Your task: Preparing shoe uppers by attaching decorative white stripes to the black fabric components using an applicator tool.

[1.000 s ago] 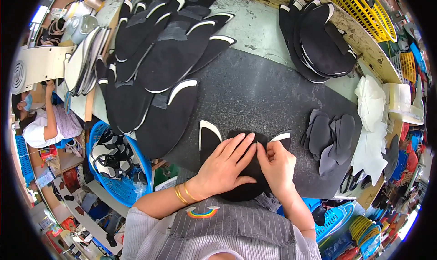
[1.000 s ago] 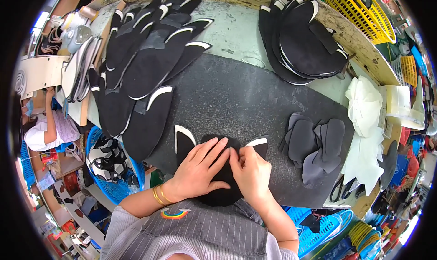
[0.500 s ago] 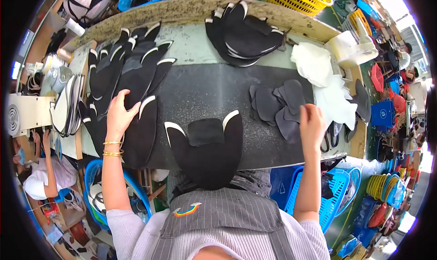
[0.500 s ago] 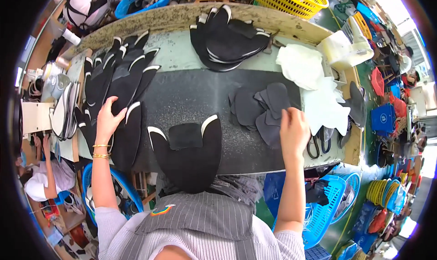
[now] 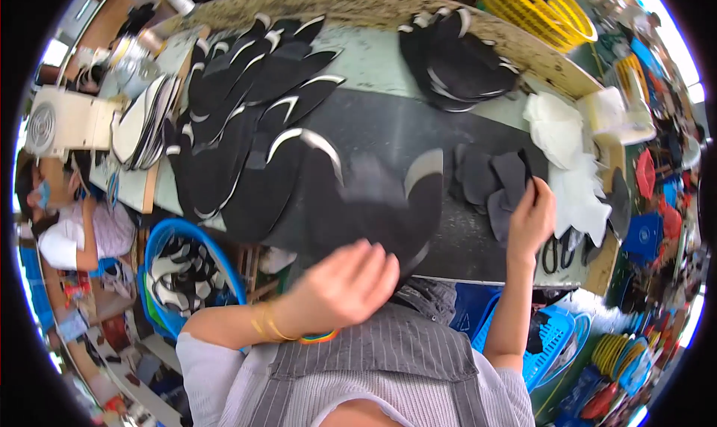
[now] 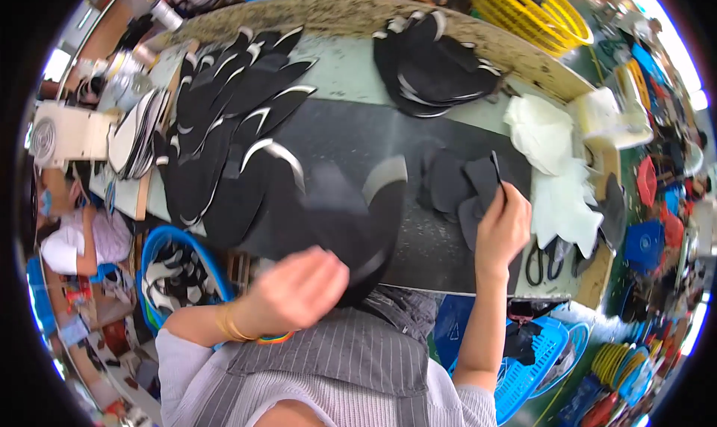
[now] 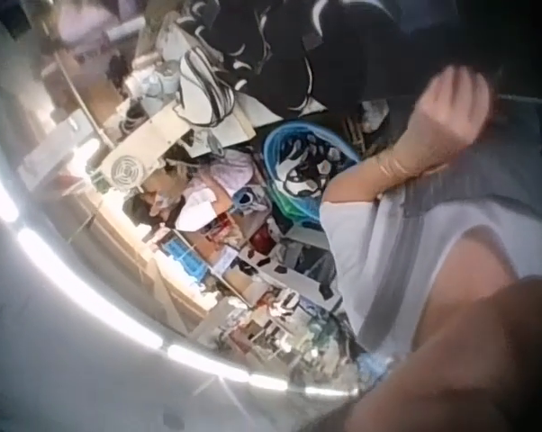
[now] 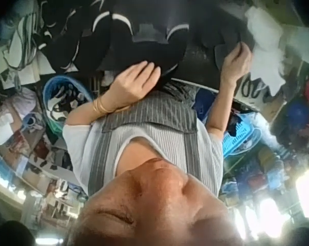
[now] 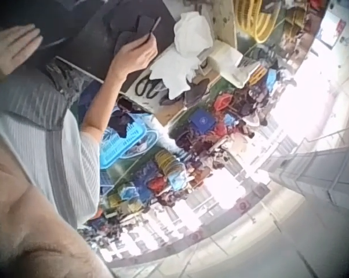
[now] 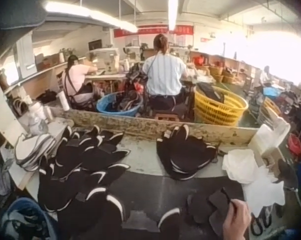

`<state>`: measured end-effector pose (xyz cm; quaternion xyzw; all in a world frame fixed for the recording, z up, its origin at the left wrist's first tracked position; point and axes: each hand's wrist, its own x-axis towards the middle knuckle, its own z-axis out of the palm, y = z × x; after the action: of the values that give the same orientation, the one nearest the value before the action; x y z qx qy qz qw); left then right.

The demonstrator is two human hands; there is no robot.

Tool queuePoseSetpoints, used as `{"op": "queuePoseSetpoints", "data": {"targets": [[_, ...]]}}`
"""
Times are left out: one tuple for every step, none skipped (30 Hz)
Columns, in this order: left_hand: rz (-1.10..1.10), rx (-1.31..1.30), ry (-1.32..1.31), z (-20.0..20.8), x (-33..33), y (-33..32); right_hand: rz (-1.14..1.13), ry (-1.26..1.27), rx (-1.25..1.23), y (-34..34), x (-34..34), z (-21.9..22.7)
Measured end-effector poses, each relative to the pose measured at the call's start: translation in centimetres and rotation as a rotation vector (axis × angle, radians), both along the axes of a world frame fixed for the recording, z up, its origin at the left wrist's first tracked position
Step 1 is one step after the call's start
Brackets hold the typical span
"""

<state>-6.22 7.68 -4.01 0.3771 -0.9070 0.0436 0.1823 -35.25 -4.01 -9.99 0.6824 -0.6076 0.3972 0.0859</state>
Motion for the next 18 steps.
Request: {"op": "queuePoseSetpoints", "data": {"targets": [[0.009,0.171,-0.014,-1.7,-0.5,1.7,0.037,-0.118,0.026,1.2,1.3,1.3],[0.030,0.187,-0.018,-2.1,-0.3,1.6,0.146,-0.203,0.070,2.5,2.5,2.4],[0.083,0.394,0.240,-2.3,0.2,0.9,0.234,-0.417,0.302,4.0,3.4,3.0],[0.134,0.594,0.499,-2.7,0.7,0.2,0.395,-0.439,0.426,4.9,4.4,3.5],[0.244,0.699,0.754,-3.3,0.9,-0.4,0.463,-0.534,0.671,5.6,5.4,3.6],[0.325,0.835,0.910,-3.6,0.9,-0.8,0.595,-0.542,0.721,5.9,6.4,3.1],[0.402,0.965,1.065,-4.1,1.0,-1.3,0.626,-0.651,0.890,6.1,7.4,2.5],[0.433,1.121,1.105,-4.9,1.5,-1.6,0.652,-0.682,0.916,6.0,8.3,1.4],[0.493,1.164,1.139,-5.9,1.7,-1.6,0.671,-0.712,0.942,5.8,8.9,0.2],[0.531,1.135,1.193,-6.5,1.7,-1.8,0.672,-0.712,0.944,5.3,9.4,-0.4],[0.567,1.103,1.247,-6.9,1.6,-2.3,0.617,-0.670,0.963,4.6,9.8,-0.9],[0.570,1.105,1.249,-7.1,1.7,-2.7,0.561,-0.627,0.983,4.2,10.2,-1.3],[0.644,1.014,1.124,-7.3,1.7,-3.2,0.561,-0.625,0.985,4.0,10.4,-1.8],[0.713,0.922,0.997,-7.5,1.8,-3.6,0.498,-0.624,1.000,3.8,10.7,-2.3],[0.717,0.922,1.001,-7.8,1.7,-3.7,0.439,-0.622,1.016,3.6,11.1,-2.5],[0.732,0.844,0.922,-8.2,1.7,-3.9,0.411,-0.629,1.002,3.5,11.5,-2.3],[0.746,0.766,0.843,-8.5,1.7,-4.0,0.413,-0.625,1.006,3.3,11.6,-2.5],[0.748,0.769,0.846,-8.6,1.8,-4.1,0.387,-0.612,1.018,3.2,11.6,-2.7]]}}
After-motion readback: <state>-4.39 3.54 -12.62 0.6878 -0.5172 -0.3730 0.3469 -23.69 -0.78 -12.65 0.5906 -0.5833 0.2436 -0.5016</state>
